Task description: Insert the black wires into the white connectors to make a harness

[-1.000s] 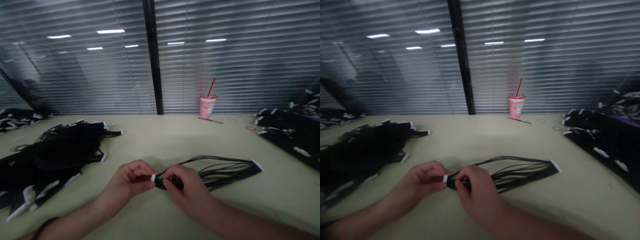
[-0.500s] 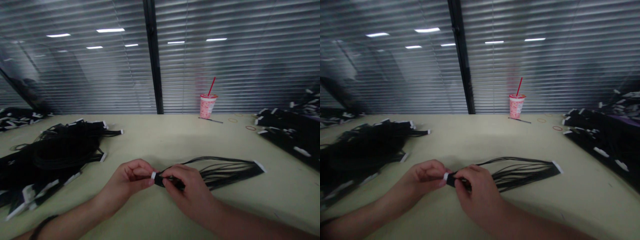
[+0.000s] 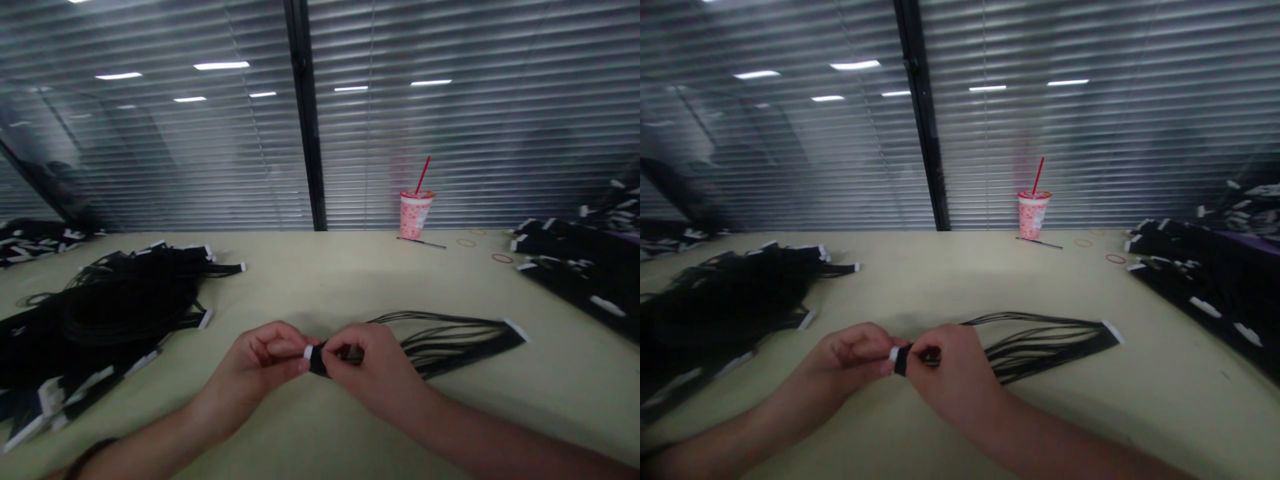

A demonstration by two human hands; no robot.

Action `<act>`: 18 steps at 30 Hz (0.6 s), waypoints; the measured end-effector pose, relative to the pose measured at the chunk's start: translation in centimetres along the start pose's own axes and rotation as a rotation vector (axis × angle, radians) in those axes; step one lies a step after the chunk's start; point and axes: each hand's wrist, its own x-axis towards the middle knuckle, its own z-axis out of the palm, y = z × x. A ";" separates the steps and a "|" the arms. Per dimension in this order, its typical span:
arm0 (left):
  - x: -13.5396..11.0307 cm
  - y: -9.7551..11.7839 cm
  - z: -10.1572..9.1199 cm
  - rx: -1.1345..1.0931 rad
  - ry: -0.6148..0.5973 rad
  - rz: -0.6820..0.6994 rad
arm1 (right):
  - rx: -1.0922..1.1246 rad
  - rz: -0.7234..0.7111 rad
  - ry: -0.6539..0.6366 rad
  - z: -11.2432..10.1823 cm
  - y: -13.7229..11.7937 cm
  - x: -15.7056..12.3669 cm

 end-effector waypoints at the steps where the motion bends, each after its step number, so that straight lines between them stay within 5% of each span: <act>1: 0.0 0.0 0.0 -0.008 0.007 0.003 | 0.003 -0.006 -0.006 -0.1 0.0 0.0; 18: 0.3 0.2 -0.8 -0.146 -0.021 -0.078 | 0.020 -0.201 -0.028 -1.0 0.5 -1.1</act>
